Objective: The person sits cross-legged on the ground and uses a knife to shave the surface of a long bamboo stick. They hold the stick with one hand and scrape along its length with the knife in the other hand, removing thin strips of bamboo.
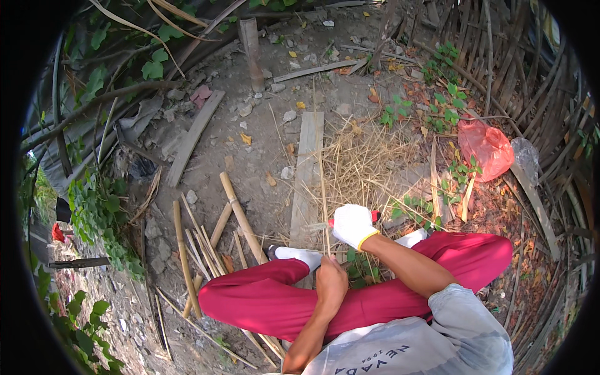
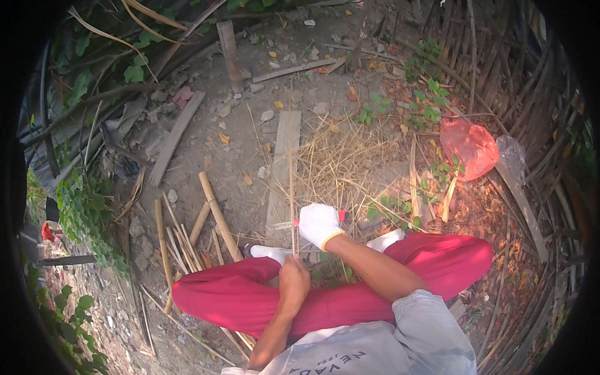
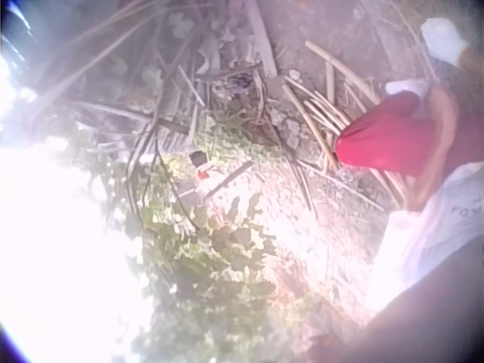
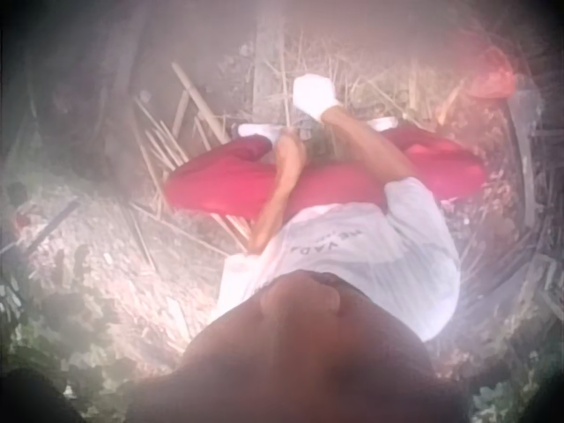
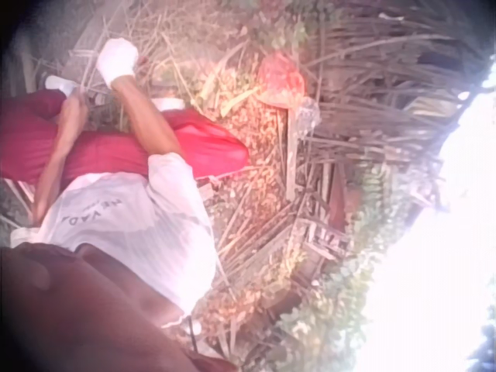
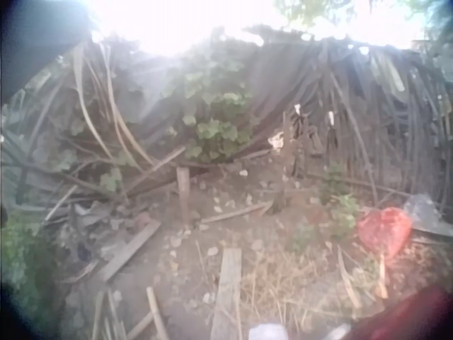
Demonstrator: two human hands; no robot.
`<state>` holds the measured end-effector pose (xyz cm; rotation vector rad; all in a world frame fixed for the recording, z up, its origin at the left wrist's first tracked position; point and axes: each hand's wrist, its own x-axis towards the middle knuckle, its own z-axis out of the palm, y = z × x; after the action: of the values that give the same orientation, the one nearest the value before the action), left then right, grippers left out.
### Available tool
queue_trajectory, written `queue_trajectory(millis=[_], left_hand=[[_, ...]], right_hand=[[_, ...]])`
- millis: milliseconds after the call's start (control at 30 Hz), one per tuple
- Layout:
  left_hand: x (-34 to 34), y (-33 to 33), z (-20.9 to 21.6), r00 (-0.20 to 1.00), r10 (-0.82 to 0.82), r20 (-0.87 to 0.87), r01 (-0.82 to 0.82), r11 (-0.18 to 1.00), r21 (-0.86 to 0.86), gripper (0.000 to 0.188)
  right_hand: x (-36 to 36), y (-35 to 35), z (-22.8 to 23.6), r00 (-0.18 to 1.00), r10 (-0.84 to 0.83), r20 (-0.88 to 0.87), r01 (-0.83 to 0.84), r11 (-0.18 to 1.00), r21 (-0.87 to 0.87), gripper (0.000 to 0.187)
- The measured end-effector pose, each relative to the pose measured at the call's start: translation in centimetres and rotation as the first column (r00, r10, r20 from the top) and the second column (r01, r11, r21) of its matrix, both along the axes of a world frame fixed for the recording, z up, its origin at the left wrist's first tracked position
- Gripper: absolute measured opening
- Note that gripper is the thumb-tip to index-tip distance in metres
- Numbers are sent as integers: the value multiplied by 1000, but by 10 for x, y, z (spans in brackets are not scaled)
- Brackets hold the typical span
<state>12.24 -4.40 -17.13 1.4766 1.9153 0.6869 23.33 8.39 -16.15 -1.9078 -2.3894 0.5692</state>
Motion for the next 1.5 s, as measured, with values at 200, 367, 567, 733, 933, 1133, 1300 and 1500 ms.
queue_trajectory(millis=[200,367,567,733,933,1133,1300,1500], left_hand=[[-11,5,-2,1000,10,-29,-9,1000,24,33],[-10,8,14,991,41,-131,-52,995,-83,35],[-20,8,-2,997,-19,70,15,999,46,35],[-16,5,3,996,22,-91,-27,998,-54,34],[-20,10,-1,1000,-5,-16,5,1000,-20,35],[-17,10,6,989,-12,-146,-2,995,-98,30],[-27,13,-8,998,-54,-35,53,998,-26,30],[-18,11,3,990,-10,-140,1,998,-67,34]], right_hand=[[-11,14,7,999,53,-6,-52,998,26,30],[-14,13,5,998,56,-9,-56,998,40,31],[-15,14,5,999,47,5,-47,998,44,32],[-17,11,9,999,42,19,-42,999,23,29],[-16,19,2,997,72,35,-74,995,73,30],[-19,15,5,1000,13,2,-14,1000,17,27],[-20,18,0,1000,29,-5,-29,998,52,29],[-21,14,-13,999,-12,-30,15,996,83,27]])
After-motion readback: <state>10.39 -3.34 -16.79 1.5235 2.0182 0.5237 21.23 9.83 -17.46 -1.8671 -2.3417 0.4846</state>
